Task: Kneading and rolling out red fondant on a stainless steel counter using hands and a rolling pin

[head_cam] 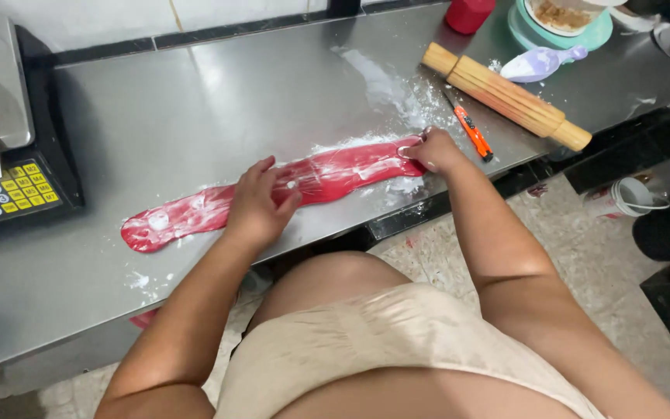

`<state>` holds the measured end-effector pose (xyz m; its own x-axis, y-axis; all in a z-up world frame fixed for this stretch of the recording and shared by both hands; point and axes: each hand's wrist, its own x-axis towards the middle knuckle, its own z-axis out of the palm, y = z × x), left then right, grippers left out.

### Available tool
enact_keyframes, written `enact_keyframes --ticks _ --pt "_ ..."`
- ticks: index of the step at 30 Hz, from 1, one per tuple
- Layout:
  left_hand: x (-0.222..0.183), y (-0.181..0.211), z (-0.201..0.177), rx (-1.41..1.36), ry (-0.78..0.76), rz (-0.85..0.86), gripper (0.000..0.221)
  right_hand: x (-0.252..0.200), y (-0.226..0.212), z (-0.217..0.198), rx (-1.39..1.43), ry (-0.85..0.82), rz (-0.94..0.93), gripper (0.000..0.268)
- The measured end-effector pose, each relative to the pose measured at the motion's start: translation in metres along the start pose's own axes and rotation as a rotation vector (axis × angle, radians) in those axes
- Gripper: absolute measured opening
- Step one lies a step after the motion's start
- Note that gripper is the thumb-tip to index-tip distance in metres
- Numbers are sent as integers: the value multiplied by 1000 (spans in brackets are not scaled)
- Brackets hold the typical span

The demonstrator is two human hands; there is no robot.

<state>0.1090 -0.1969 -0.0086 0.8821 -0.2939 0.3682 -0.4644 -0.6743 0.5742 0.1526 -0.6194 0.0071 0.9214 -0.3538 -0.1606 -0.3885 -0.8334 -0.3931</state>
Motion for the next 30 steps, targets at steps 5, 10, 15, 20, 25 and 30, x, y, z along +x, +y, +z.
enact_keyframes --ticks 5,10,15,20,25,30 --pt "10 34 38 -158 -66 29 46 -34 -47 -41 -61 5 -90 52" --pt "7 122 28 -476 -84 -63 102 -106 -175 -87 -186 -82 -446 34" --pt "18 117 79 -1158 165 -392 79 -131 -255 -50 -300 -128 -701 32" --pt "47 92 40 -1393 327 -768 54 -144 -232 -95 -65 -318 -691 41" --pt "47 85 2 -1512 591 -968 31 -91 -106 -45 356 -395 -345 28" --pt "61 80 -119 -1247 687 -742 30 -99 -64 -5 314 -525 -373 41"
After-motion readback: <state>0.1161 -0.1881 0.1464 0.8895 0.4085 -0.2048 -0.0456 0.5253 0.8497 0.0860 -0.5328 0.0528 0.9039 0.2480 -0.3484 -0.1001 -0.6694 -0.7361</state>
